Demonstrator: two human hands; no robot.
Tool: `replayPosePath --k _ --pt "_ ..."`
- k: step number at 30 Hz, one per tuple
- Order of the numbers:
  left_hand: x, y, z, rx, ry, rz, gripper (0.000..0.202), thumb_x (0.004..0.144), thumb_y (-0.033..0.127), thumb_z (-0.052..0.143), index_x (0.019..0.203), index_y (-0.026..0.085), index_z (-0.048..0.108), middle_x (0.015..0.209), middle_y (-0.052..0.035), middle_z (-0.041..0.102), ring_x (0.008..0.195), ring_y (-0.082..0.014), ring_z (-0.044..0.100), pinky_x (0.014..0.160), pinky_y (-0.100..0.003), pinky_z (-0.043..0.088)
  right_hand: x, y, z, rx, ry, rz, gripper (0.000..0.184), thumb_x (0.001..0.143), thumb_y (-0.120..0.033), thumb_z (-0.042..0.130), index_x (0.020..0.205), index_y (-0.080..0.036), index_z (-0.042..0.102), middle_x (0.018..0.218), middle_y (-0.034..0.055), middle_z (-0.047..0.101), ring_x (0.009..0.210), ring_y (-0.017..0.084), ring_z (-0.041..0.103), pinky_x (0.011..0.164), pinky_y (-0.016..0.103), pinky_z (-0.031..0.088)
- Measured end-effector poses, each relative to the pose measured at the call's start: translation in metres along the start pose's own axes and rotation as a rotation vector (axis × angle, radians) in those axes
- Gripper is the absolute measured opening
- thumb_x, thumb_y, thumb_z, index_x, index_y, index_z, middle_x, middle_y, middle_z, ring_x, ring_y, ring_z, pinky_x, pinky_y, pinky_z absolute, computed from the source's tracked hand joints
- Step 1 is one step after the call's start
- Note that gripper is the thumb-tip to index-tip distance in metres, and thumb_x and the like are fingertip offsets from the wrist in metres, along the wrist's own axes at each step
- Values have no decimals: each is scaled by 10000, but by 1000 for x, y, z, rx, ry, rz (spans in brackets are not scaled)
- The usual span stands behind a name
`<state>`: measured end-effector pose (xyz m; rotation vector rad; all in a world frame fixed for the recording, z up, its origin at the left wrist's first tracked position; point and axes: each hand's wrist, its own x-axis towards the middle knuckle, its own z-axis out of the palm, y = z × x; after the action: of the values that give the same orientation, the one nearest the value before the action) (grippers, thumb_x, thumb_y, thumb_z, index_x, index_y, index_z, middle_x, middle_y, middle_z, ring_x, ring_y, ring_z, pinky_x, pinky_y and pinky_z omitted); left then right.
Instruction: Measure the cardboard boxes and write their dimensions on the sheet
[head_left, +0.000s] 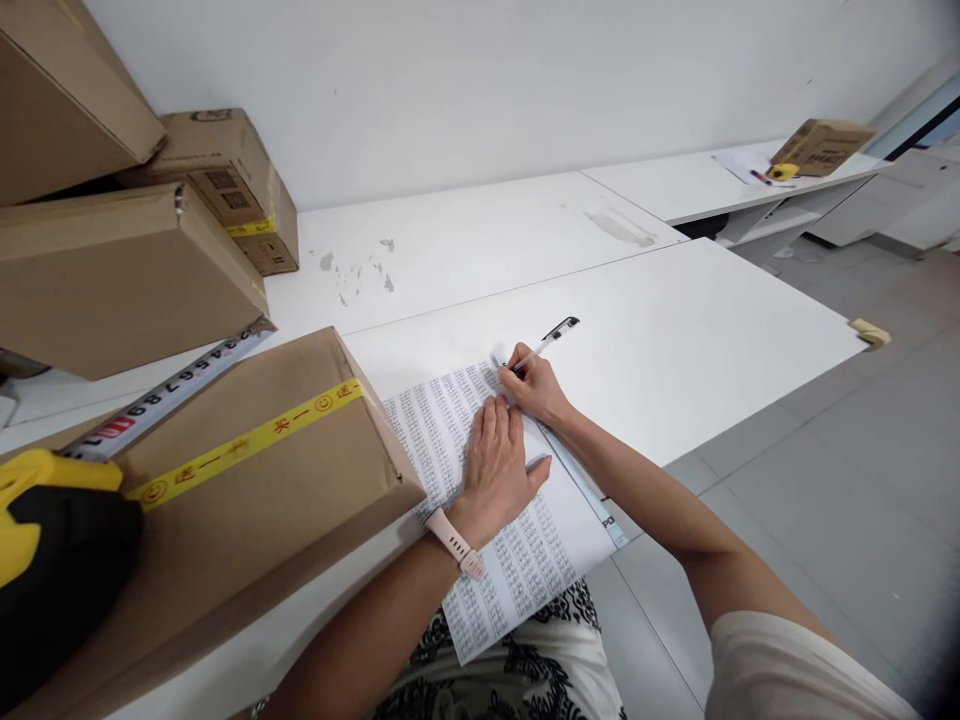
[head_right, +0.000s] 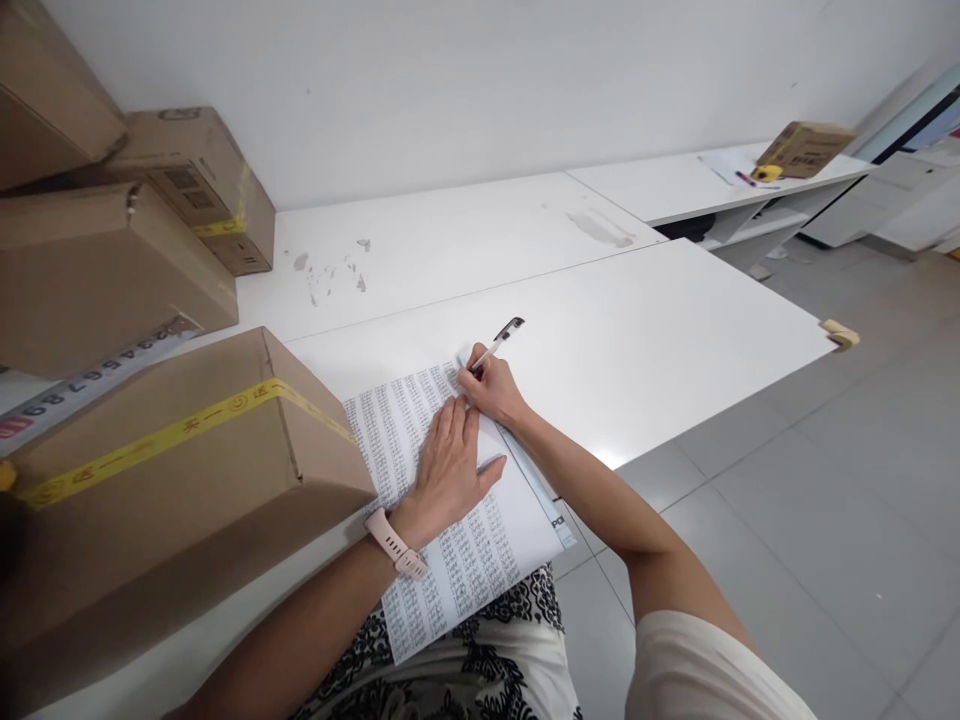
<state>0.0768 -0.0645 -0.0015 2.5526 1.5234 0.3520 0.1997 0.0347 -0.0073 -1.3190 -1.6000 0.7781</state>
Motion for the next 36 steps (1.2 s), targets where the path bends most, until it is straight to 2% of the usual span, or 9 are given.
replayPosePath --k 12,36 --pt "0 0 -1 -1 8 -2 778 911 522 507 1426 -52 403 1542 -304 366 1462 -407 293 1193 -531 260 0 0 0 -26 1 11 140 761 -222 545 700 -230 419 543 -77 384 526 103 353 525 267 290" --pt "0 0 0 14 -8 -4 804 923 534 489 1448 -65 380 1551 -310 342 1472 -404 270 1214 -508 220 1 1 -1 -5 12 29 138 733 -202 549 686 -232 422 536 -77 397 524 104 359 519 265 287"
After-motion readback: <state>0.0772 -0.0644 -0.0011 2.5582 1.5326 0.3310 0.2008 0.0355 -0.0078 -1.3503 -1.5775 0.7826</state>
